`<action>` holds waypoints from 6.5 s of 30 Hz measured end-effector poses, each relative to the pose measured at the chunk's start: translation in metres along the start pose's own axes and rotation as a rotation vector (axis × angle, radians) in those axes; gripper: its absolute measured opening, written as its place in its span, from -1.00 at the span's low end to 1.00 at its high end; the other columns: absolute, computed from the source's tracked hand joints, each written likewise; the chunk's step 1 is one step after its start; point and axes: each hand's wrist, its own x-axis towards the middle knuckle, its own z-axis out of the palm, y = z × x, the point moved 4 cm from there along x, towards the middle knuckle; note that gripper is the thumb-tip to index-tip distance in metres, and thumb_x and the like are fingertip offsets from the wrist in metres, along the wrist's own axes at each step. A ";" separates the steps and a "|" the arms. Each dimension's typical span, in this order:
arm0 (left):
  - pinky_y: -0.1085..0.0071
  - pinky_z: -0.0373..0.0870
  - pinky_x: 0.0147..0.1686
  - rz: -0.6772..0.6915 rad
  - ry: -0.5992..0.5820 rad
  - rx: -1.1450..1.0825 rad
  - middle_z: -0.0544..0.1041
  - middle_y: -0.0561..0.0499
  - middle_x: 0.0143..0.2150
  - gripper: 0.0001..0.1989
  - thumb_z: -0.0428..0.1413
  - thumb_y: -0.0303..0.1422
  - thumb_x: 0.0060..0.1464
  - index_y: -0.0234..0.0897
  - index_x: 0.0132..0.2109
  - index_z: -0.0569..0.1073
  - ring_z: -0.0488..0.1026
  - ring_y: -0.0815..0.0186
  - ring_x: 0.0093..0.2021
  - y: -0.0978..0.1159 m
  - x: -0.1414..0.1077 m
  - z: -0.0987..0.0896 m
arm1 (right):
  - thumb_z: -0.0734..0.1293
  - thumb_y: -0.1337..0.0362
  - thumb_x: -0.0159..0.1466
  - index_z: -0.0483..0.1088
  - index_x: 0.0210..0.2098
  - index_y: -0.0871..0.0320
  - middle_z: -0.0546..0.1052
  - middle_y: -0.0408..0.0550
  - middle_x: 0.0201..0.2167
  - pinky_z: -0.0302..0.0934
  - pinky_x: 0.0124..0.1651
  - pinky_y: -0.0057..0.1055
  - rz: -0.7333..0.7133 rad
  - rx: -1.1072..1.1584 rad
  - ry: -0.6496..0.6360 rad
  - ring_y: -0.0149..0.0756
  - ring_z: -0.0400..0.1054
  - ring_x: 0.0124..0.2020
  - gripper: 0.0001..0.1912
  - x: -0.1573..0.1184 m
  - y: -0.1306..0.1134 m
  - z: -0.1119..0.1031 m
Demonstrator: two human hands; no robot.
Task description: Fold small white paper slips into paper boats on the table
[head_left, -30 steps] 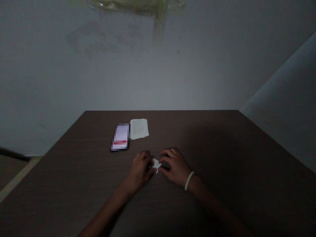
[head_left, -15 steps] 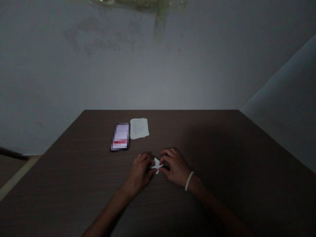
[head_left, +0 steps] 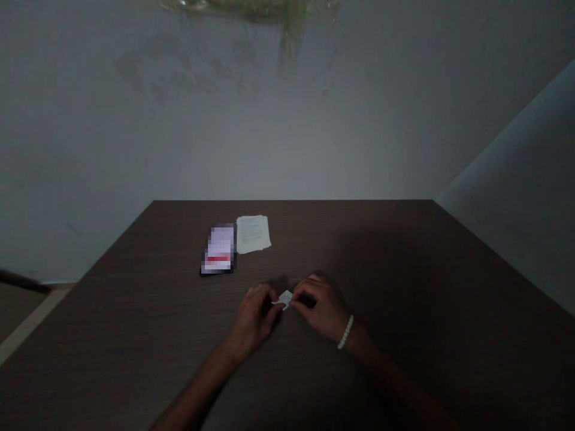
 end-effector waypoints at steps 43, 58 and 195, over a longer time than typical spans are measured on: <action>0.33 0.29 -0.22 0.196 -0.110 -0.174 0.51 0.02 -0.31 -0.92 0.15 -0.40 0.15 -0.21 -0.28 0.56 0.37 0.29 -0.24 0.014 0.004 -0.008 | 0.39 0.26 0.25 0.46 -0.42 0.12 0.53 -0.13 -0.46 0.21 -0.24 -0.36 -0.191 0.090 -0.003 -0.31 0.32 -0.34 -0.88 -0.004 -0.007 -0.004; 0.33 0.28 -0.23 0.271 -0.096 -0.091 0.48 0.00 -0.28 -0.89 0.10 -0.43 0.18 -0.22 -0.23 0.54 0.35 0.28 -0.23 0.015 0.004 -0.011 | 0.39 0.32 0.25 0.49 -0.35 0.12 0.50 -0.08 -0.25 0.25 -0.13 -0.33 -0.275 -0.019 0.031 -0.31 0.32 -0.19 -0.96 -0.006 -0.005 -0.008; 0.17 0.23 -0.12 -0.035 -0.182 0.167 0.46 -0.03 -0.19 -0.85 0.03 -0.40 0.14 -0.21 -0.24 0.51 0.33 0.17 -0.12 -0.007 0.007 -0.010 | 0.38 0.24 0.24 0.45 -0.39 0.11 0.41 -0.06 -0.11 0.12 0.02 -0.25 0.062 -0.326 -0.176 -0.23 0.23 -0.02 -0.90 0.000 -0.002 0.000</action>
